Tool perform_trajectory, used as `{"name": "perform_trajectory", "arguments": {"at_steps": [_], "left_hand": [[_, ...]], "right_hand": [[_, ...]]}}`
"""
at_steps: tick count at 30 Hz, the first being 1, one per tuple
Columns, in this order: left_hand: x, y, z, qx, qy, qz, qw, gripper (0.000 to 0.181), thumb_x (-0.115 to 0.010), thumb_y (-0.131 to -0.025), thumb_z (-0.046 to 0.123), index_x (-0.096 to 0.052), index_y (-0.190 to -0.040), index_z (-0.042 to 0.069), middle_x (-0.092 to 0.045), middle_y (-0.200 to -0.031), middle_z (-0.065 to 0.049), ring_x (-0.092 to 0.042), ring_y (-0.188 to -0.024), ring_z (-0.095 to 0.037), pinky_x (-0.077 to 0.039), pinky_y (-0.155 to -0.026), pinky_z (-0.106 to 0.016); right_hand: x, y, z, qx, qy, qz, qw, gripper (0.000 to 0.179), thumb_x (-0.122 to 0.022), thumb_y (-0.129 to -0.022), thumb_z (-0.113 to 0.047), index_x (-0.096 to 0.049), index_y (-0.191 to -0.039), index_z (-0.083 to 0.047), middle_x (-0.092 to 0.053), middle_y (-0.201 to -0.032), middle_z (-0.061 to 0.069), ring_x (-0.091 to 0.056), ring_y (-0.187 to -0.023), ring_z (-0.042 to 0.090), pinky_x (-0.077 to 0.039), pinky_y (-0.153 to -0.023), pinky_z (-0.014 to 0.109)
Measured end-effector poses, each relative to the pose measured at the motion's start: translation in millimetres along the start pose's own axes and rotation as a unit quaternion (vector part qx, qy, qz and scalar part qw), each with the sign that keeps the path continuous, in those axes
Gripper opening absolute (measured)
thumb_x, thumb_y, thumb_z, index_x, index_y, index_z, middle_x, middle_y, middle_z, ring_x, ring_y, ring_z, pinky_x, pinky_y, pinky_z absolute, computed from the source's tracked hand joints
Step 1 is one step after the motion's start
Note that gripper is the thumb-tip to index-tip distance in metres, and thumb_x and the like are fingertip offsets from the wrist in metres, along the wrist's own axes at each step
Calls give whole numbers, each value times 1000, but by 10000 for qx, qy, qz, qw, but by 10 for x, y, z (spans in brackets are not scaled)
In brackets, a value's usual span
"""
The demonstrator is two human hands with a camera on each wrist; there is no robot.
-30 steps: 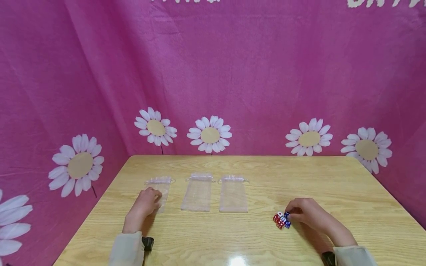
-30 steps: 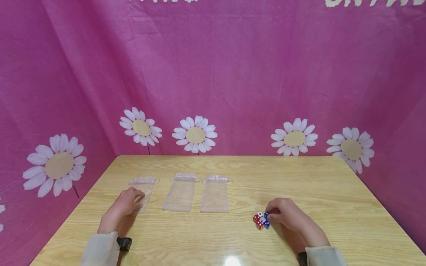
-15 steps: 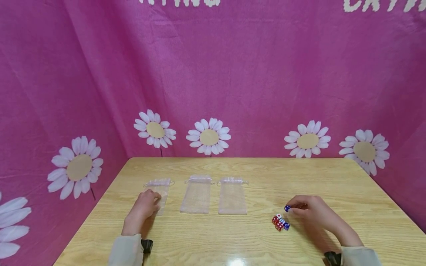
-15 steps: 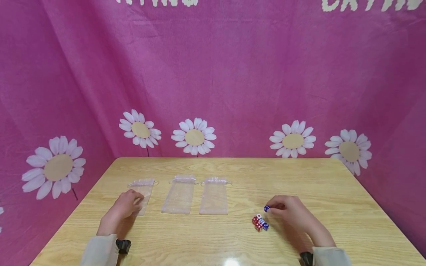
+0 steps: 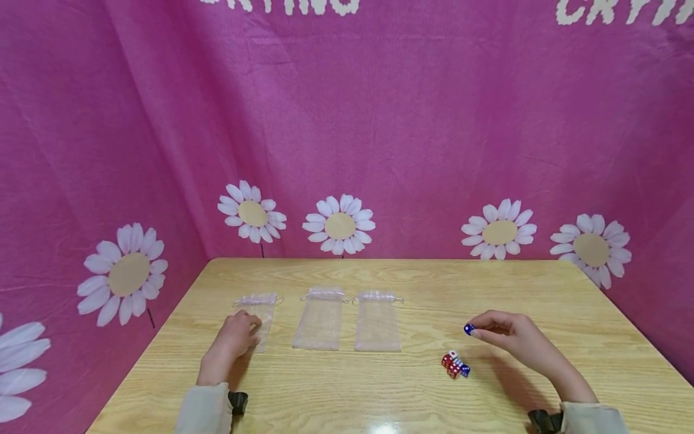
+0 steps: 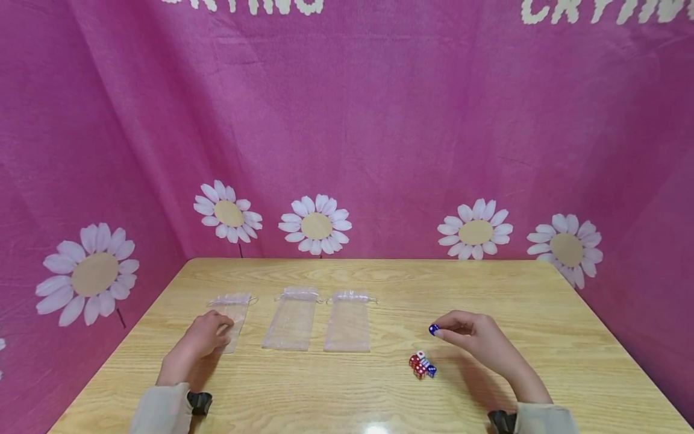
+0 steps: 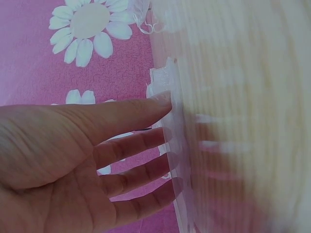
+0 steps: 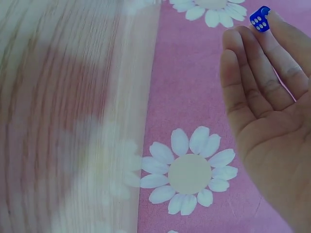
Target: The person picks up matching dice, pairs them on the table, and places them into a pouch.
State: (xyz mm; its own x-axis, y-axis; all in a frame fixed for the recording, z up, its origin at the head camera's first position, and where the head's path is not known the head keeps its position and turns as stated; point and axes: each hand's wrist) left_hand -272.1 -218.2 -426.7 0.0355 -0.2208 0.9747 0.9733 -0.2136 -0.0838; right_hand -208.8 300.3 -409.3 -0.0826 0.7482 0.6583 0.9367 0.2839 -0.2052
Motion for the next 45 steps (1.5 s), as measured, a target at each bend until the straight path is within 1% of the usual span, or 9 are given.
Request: {"name": "perform_trajectory", "arguments": {"at_steps": [6,11,14,16,21,26,33,41,45], "left_hand": [[2,11,1,70,28,-102,9999,26,-73,-82,4,-70,-106,-3,-63,-103,-22,-61,-98,-39,-48,-93,-51],[6,12,2,39,69,-45,10000,26,-74,-81,4,-69,-106,-2,-63,-102,-22,-60,-96,-39,-48,-92,-51],[7,10,2,73,117,-41,9999,26,-73,-80,3,-69,-106,-3,-63,-102,-22,-60,-96,-40,-48,-92,-51],[5,8,0,100,128,-51,9999,26,-73,-81,2,-70,-106,-3,-63,-102,-22,-60,-97,-40,-48,-93,-51],[10,13,2,121,181,-50,9997,26,-73,-80,2,-70,-106,-3,-63,-103,-22,-60,-98,-40,-48,-93,-52],[13,19,4,164,321,-81,9993,26,-72,-82,2,-70,-107,-3,-62,-104,-22,-59,-98,-41,-48,-94,-52],[10,29,-1,163,366,-47,9992,25,-72,-82,1,-69,-106,-3,-62,-104,-22,-58,-99,-41,-47,-95,-53],[23,13,2,137,284,-49,9995,27,-74,-81,4,-70,-107,-2,-63,-103,-21,-59,-98,-39,-47,-94,-51],[28,15,-3,106,292,-35,9995,27,-74,-81,4,-69,-107,-2,-63,-103,-20,-59,-97,-39,-47,-94,-52]], "right_hand": [[-64,-14,-29,146,-27,97,9998,13,-66,-93,-20,-73,-104,-15,-74,-99,0,-64,-87,-5,-55,-73,19],[-184,-50,-62,481,-26,114,9988,11,-67,-93,-17,-73,-101,-16,-74,-95,-3,-65,-84,-3,-55,-71,21],[-254,-70,-102,611,-36,138,9980,9,-68,-92,-16,-73,-99,-16,-74,-92,-4,-65,-81,-3,-55,-71,21],[-293,-83,-140,676,-35,90,9977,9,-68,-92,-16,-73,-99,-16,-74,-91,-4,-64,-81,-3,-55,-71,21],[-399,-123,-238,628,-224,-265,9974,11,-66,-93,-19,-73,-101,-14,-74,-92,-1,-63,-81,-3,-54,-70,21],[-521,-167,-318,519,-357,-443,9970,13,-67,-93,-23,-73,-101,-15,-74,-94,0,-63,-81,-2,-54,-70,21],[-715,-229,-430,547,-610,-740,9939,16,-67,-92,-27,-73,-101,-15,-74,-96,3,-63,-82,-2,-54,-68,21],[-916,-343,-533,821,-589,-794,9917,16,-68,-91,-28,-73,-98,-15,-74,-93,0,-64,-82,-3,-54,-73,22],[-981,-397,-597,946,-626,-870,9897,17,-69,-91,-28,-73,-98,-13,-75,-92,2,-64,-82,-3,-54,-74,21]]}}
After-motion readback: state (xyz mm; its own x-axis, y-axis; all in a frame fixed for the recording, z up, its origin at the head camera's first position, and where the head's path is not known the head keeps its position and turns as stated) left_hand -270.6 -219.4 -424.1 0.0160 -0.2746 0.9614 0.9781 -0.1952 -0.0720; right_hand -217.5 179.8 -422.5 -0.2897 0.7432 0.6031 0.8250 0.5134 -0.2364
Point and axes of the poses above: each hand's wrist, its own y-axis away from the middle knuckle, its own x-axis out of the back of the hand, z = x × y
